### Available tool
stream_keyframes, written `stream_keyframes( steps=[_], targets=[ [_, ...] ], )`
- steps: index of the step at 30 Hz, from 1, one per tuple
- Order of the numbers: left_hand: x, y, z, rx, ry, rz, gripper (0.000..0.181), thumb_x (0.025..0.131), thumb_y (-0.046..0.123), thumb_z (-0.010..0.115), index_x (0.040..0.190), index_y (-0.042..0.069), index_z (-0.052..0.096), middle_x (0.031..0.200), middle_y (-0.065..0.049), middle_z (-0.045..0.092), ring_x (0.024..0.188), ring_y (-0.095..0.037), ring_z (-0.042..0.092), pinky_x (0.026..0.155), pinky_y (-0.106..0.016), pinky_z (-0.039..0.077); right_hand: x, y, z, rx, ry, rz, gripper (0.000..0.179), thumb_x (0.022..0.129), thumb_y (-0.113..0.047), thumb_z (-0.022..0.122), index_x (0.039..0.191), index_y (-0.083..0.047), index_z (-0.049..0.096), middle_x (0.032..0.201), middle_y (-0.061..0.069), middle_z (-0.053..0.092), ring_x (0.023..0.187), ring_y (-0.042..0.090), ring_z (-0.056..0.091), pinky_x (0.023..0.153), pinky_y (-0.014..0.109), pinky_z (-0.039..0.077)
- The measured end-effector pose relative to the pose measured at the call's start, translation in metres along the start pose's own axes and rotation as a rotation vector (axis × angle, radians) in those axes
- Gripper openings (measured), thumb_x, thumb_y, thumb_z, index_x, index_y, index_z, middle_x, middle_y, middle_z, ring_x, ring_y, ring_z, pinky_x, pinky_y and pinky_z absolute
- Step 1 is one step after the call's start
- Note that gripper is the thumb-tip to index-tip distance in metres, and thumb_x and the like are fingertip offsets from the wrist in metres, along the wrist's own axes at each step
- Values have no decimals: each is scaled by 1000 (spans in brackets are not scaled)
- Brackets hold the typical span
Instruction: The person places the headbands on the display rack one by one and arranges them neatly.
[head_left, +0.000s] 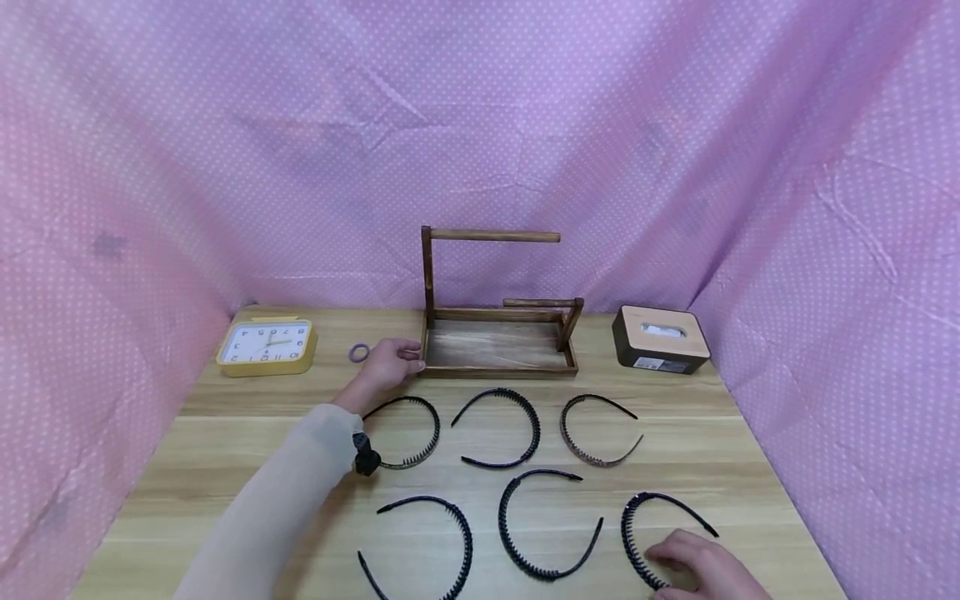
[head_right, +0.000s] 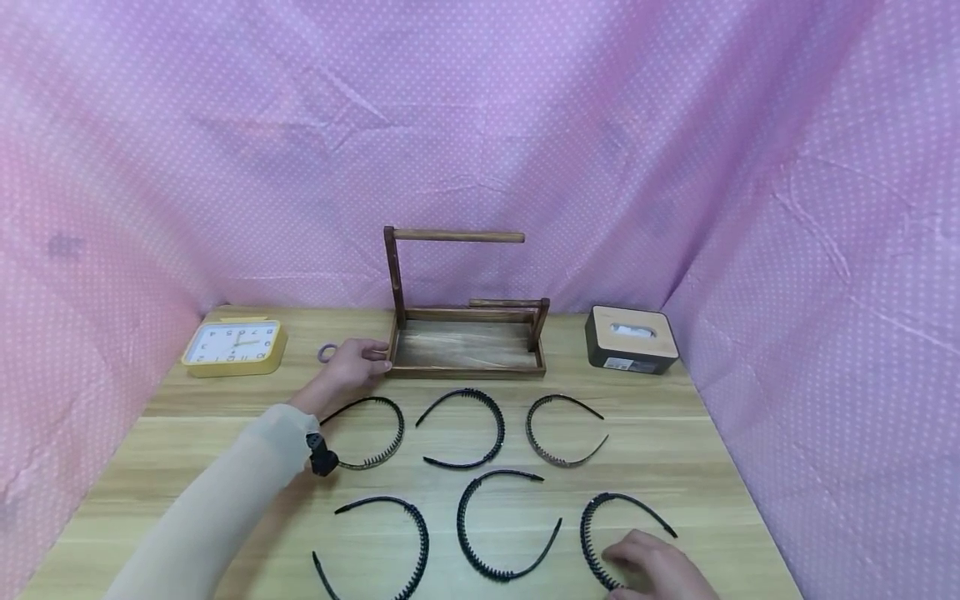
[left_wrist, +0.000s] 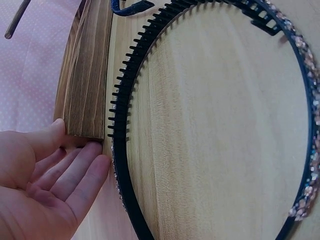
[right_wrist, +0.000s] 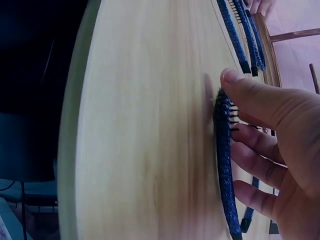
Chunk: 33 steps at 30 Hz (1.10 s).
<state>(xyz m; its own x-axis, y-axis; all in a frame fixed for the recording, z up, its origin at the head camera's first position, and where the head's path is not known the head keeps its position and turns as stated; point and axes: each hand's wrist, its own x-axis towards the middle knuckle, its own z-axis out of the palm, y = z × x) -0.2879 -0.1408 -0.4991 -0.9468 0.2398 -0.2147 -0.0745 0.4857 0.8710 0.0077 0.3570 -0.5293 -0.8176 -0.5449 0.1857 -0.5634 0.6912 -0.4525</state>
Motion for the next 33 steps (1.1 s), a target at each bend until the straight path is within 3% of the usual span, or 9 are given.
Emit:
stream_keyframes(
  steps=[4,8,14,17,21,24,29,33],
  targets=[
    [0,0,2,11,7,-1,48,98,8,68,142,-6,55,131,-27,66,113,-37,68,78,-38,62,1,-4,1,37,-80,86,35,83,-36,86,109,-15,75,99,-21,62,88,-8,53,65,22,48],
    [0,0,1,22,7,-6,47,99,9,68,142,-5,55,132,-26,65,113,-35,68,75,-35,61,2,-4,1,70,-137,122,35,84,-34,85,109,-12,75,98,-22,61,86,-10,49,63,21,47],
    [-2,0,0,16,5,-6,47,100,9,67,142,-5,55,132,-26,65,112,-36,68,75,-37,62,2,-6,1,151,-176,175,30,87,-28,82,109,-10,75,95,-24,60,82,-11,50,61,20,46],
    [-1,-1,-1,19,7,-2,47,99,9,67,142,-6,55,130,-27,66,110,-35,69,73,-36,62,3,-8,2,194,-166,164,24,89,-22,81,107,-9,74,90,-22,61,79,-12,51,58,19,46],
    [0,-2,-1,20,14,1,46,99,10,68,140,-6,57,129,-26,67,107,-33,70,70,-34,61,5,-11,4,130,-119,94,20,86,-17,82,103,-10,74,86,-24,57,75,-13,48,55,17,42],
    [1,-3,0,24,22,13,45,98,9,68,139,-6,57,127,-26,67,106,-33,70,70,-33,61,7,-16,4,26,-72,96,20,84,-19,84,101,-15,74,85,-29,51,73,-14,44,54,15,38],
    [-1,-2,3,26,30,19,46,98,8,68,140,-7,56,128,-26,68,109,-35,70,70,-32,60,17,-23,-7,-168,116,31,32,71,-15,91,98,-19,75,85,-27,55,73,-15,45,55,11,36],
    [-3,0,4,31,34,16,46,98,7,67,140,-7,56,128,-27,67,111,-36,69,71,-33,61,32,-30,-25,-193,238,29,38,67,-9,93,101,-16,77,86,-27,58,73,-13,49,57,8,38]
  ],
)
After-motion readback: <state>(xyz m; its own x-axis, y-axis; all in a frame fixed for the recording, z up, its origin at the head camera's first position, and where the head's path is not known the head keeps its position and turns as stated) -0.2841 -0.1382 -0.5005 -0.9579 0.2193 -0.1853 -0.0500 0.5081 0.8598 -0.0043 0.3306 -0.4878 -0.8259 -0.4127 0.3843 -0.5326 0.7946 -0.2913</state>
